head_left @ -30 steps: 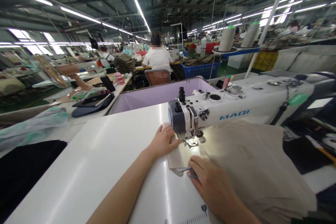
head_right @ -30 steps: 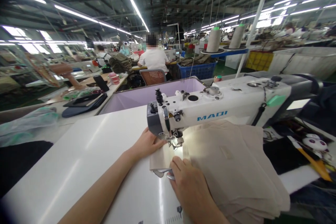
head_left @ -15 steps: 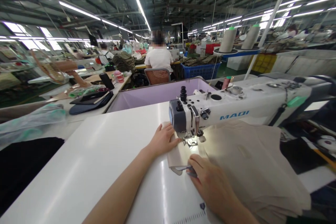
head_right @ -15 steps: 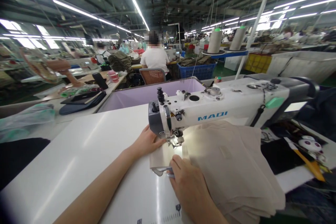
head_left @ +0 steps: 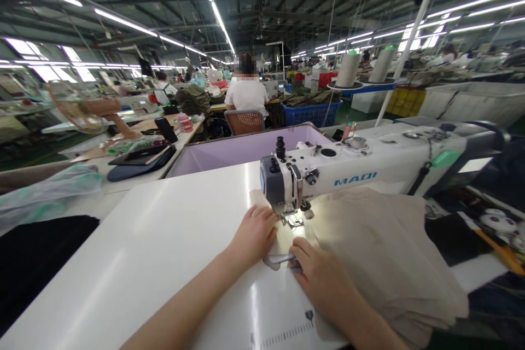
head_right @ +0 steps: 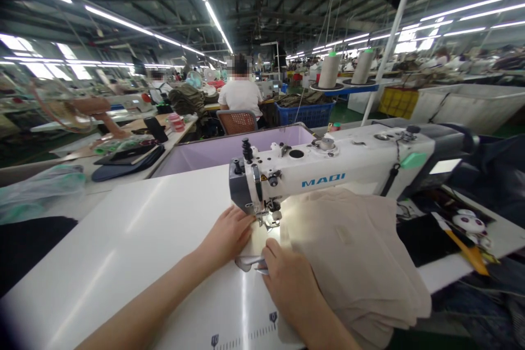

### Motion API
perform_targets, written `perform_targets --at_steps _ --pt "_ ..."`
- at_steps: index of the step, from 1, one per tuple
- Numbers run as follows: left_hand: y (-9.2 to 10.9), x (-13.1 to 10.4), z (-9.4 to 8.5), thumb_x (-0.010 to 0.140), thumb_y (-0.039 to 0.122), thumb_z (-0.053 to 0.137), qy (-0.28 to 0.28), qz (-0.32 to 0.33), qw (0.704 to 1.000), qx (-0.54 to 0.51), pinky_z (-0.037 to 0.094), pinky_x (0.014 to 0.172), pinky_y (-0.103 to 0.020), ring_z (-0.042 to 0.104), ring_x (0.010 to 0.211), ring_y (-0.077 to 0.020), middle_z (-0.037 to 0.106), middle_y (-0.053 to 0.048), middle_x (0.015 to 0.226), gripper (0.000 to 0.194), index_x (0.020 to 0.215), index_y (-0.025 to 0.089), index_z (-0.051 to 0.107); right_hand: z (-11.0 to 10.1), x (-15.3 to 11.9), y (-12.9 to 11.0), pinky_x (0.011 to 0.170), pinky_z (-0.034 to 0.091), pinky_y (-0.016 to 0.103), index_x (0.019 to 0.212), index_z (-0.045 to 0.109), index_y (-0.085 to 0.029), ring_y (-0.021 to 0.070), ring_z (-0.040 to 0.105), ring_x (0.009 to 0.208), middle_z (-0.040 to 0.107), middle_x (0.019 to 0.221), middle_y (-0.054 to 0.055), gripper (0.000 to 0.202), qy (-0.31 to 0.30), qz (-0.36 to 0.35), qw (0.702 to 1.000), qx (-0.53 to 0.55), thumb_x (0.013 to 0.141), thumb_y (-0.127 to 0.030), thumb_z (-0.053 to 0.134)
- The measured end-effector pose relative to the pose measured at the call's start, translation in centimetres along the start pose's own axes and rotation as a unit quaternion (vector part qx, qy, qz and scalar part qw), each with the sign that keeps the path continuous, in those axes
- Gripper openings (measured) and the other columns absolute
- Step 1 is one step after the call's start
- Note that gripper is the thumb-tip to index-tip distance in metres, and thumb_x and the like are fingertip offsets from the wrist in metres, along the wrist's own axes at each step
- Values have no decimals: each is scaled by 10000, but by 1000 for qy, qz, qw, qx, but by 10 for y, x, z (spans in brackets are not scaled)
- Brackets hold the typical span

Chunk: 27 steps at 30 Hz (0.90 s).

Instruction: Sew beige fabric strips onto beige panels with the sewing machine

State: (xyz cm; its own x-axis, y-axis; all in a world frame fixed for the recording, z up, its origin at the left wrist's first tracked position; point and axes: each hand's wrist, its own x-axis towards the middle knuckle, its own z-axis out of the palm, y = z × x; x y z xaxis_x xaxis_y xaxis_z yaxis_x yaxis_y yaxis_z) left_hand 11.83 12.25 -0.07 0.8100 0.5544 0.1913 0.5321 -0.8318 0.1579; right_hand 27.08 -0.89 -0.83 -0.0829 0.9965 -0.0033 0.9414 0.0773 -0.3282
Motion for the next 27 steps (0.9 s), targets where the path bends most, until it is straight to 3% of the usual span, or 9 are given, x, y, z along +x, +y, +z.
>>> perform_targets --at_steps 3,7,18,27 --pt "21 -27 0 992 149 476 -28 105 992 -68 561 921 -399 641 1033 -251 687 -101 1054 178 991 172 652 1 -5 1 774 549 324 1238 644 -200 241 719 966 670 1282 50 319 -23 8 1000 -1 932 -123 593" --pt "26 -44 -1 1019 164 414 -14 138 986 -89 550 989 -427 601 1173 -283 656 -143 1196 236 1170 148 594 0 -5 1 787 554 318 1307 617 -192 245 722 988 666 1310 64 376 -37 13 999 -9 949 -109 544" --pt "-4 -10 -6 995 176 431 -26 133 988 -72 530 1032 -421 621 1142 -265 657 -121 1167 254 1166 174 620 -6 23 6 759 540 288 1143 674 -223 213 727 919 708 1203 12 274 25 5 1000 -12 903 -111 606" --pt "-12 -10 1 1013 213 428 5 107 992 -60 510 1051 -439 599 1191 -270 643 -131 1290 336 1304 170 589 -1 7 4 776 548 323 1081 670 -217 222 722 945 700 1209 21 224 32 13 999 12 915 -94 586"
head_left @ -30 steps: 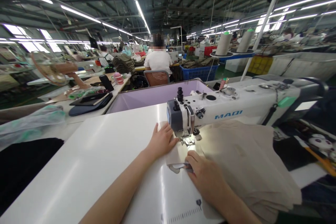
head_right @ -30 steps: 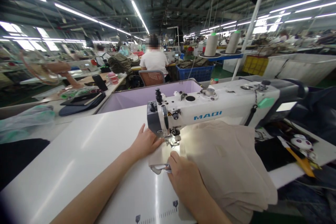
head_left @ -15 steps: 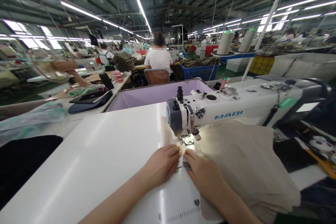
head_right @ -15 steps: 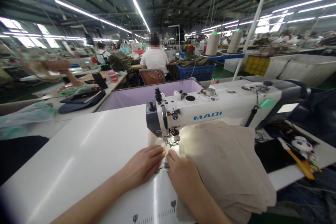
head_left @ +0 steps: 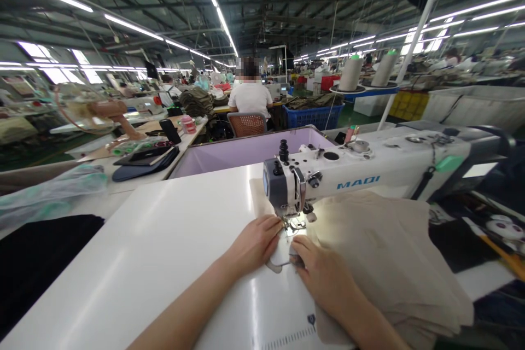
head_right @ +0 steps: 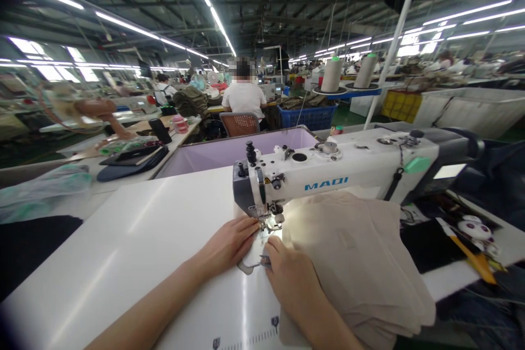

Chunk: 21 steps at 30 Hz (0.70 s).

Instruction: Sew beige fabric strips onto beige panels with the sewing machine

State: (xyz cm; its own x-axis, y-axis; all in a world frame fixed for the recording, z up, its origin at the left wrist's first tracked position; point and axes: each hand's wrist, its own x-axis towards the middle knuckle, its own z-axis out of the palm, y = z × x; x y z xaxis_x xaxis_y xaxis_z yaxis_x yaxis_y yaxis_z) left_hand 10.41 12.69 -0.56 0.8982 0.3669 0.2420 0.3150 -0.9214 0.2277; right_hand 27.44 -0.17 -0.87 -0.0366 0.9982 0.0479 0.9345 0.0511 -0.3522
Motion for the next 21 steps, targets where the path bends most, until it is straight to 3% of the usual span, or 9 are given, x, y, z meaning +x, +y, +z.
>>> perform_targets --at_steps 4,14,21 --pt "-1 -5 6 1011 229 438 16 -18 1000 5 484 1089 -461 562 1271 -274 619 -123 1365 362 1340 187 583 1 -5 -3 758 552 324 1110 645 -210 220 724 930 691 1229 30 214 3 7 1000 0 931 -114 579" --pt "-2 -5 5 1008 223 454 5 -14 999 30 504 1063 -454 582 1231 -272 634 -117 1333 342 1315 180 597 2 -5 -3 744 546 316 1099 650 -223 220 726 935 692 1215 30 260 12 8 1000 5 906 -70 566" --pt "-1 -4 5 983 240 483 6 -55 997 55 486 1054 -458 560 1227 -290 620 -131 1299 370 1341 183 558 4 -4 -4 702 522 306 1042 657 -227 217 732 893 702 1168 12 226 24 12 1000 10 900 -75 569"
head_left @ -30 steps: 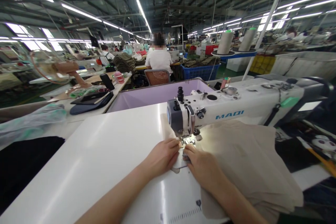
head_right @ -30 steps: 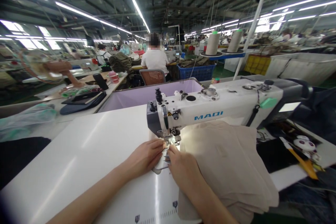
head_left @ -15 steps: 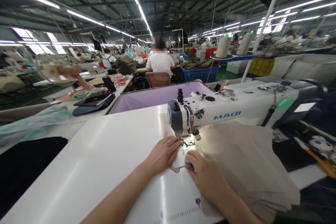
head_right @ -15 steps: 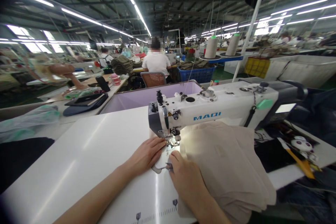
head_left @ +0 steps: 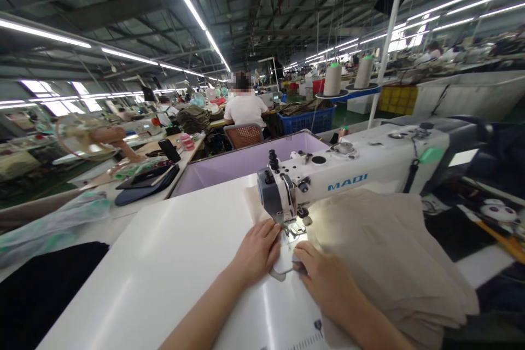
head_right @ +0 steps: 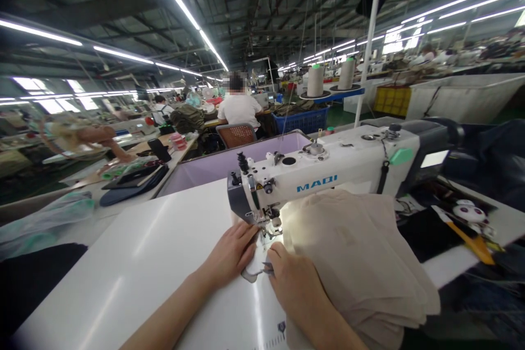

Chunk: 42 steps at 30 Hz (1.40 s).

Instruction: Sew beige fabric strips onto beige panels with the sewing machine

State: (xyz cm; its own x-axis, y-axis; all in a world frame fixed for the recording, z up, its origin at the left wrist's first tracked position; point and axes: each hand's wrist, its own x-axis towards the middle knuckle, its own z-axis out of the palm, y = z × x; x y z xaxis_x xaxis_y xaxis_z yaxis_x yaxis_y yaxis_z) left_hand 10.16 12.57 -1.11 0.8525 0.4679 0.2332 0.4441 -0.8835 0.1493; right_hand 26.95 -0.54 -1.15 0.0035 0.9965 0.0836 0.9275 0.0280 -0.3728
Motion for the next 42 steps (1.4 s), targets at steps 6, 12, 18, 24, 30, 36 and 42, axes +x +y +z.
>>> perform_targets --at_steps 6,12,18,24,30,36,42 --pt "11 2 -15 980 265 516 -29 -51 998 21 510 933 -451 576 1091 -291 642 -101 1145 285 1240 213 620 0 0 2 693 510 295 1055 651 -229 214 727 884 701 1161 19 231 9 3 1000 7 878 -92 590" --pt "35 -14 -21 965 134 478 -73 -25 996 -41 525 872 -387 582 1020 -254 632 -82 1101 256 1115 227 665 -7 -9 1 797 536 314 1234 638 -222 228 717 993 665 1310 54 354 -11 -8 1000 27 922 -103 519" --pt "43 -19 -2 967 167 498 -36 -27 999 -14 484 992 -475 527 1217 -297 597 -106 1345 372 1323 237 579 -5 -13 -1 836 543 306 1269 636 -223 229 711 1031 652 1365 43 383 -31 -16 999 32 918 -107 536" --pt "47 -7 2 986 203 494 -35 -50 998 16 495 947 -457 555 1176 -299 627 -101 1324 297 1260 225 603 -4 -6 2 805 554 314 1185 682 -221 233 721 999 690 1294 25 275 -14 -17 999 23 970 -139 532" --pt "45 -7 4 959 184 528 -28 -53 998 -5 502 954 -452 572 1170 -288 645 -91 1321 314 1263 214 597 -4 -6 3 802 561 321 1193 685 -206 237 726 986 702 1264 27 269 -21 -24 999 12 972 -134 550" --pt "41 -9 7 935 184 562 -19 -47 998 -25 503 983 -466 574 1196 -296 644 -94 1353 345 1277 198 602 -3 -7 4 776 568 323 1182 690 -208 234 732 966 700 1270 31 259 -14 -27 999 9 984 -146 535" --pt "40 -6 4 950 209 578 -32 -57 998 7 506 1005 -487 551 1243 -311 617 -108 1398 373 1321 170 579 -6 0 4 829 555 319 1182 685 -205 244 715 1024 696 1270 38 292 -26 -20 999 8 927 -108 582"
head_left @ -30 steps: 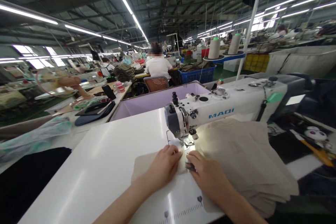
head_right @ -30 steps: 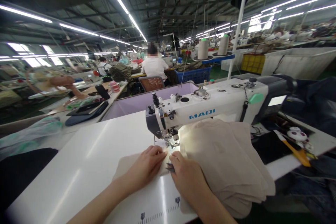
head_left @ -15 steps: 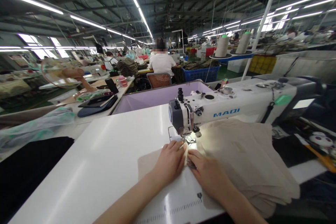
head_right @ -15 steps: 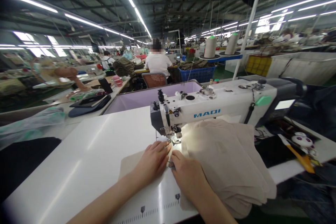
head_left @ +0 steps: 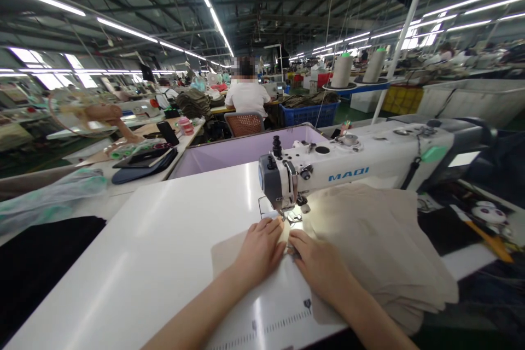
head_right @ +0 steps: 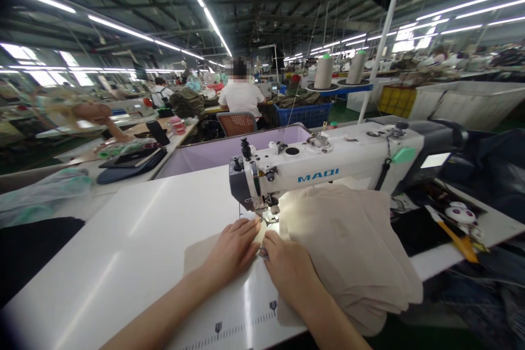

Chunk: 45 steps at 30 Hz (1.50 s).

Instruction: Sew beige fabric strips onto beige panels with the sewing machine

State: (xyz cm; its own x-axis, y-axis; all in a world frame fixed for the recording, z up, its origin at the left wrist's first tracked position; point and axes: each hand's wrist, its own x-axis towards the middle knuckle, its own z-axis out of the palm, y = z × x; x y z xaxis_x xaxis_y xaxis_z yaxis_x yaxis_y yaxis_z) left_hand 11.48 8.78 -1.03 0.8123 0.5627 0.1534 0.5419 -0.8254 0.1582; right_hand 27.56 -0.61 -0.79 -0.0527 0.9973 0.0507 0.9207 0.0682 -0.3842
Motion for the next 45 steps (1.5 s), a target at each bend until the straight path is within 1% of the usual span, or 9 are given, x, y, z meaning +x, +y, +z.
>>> perform_targets --at_steps 3,7,12,19,24,28,33,41,45 --pt "4 -3 -2 957 184 583 -2 8 1000 13 501 1035 -476 544 1266 -300 610 -110 1403 368 1324 156 575 0 -2 0 816 551 322 1171 684 -204 240 714 1002 697 1243 40 269 -10 -1 1000 -3 941 -131 566" --pt "15 -19 -1 976 152 568 -29 57 998 25 520 1034 -441 573 1237 -288 631 -113 1361 321 1296 144 590 2 -14 1 809 546 323 1187 659 -189 234 708 979 698 1192 40 291 -22 -8 1000 2 935 -105 541" --pt "19 -31 1 1005 181 539 -34 91 995 31 538 1015 -457 557 1259 -306 608 -128 1386 368 1369 133 533 1 -18 0 838 545 319 1281 617 -185 230 703 1022 676 1276 59 397 -39 -6 999 4 915 -69 516" --pt "3 -10 -7 1032 220 482 -22 77 997 4 548 978 -445 595 1191 -283 654 -100 1280 251 1248 176 604 -5 7 1 775 542 310 1207 652 -196 228 721 943 709 1188 33 334 -18 5 1000 -13 908 -88 548" --pt "-11 5 -10 1018 198 481 -14 74 997 -5 532 997 -431 597 1182 -267 658 -89 1252 221 1185 184 626 -8 20 2 807 523 291 1201 669 -217 220 720 978 696 1253 23 300 4 -3 1000 -3 940 -137 546" --pt "-21 13 -9 1001 191 499 -3 69 998 3 533 994 -426 601 1168 -263 654 -91 1252 237 1204 192 621 -7 20 3 797 517 282 1134 694 -224 217 722 962 704 1233 12 258 8 -4 1000 -2 928 -141 563" --pt "-24 15 -3 991 190 498 12 57 998 12 543 972 -426 610 1139 -264 662 -93 1230 238 1197 199 618 -5 14 3 805 521 292 1099 701 -222 219 717 957 714 1188 12 239 10 1 1000 2 927 -131 563" --pt "-26 9 1 998 181 472 21 68 997 -2 510 1041 -437 572 1236 -263 633 -87 1348 299 1270 196 595 0 6 0 890 537 307 1171 686 -217 227 702 1049 670 1327 36 301 -2 11 1000 9 912 -117 569" --pt "-26 10 0 999 209 483 17 51 998 10 519 1017 -467 580 1215 -282 641 -95 1347 303 1274 189 608 1 7 0 902 544 315 1166 694 -222 231 701 1069 665 1341 44 311 -4 15 1000 1 908 -110 563"
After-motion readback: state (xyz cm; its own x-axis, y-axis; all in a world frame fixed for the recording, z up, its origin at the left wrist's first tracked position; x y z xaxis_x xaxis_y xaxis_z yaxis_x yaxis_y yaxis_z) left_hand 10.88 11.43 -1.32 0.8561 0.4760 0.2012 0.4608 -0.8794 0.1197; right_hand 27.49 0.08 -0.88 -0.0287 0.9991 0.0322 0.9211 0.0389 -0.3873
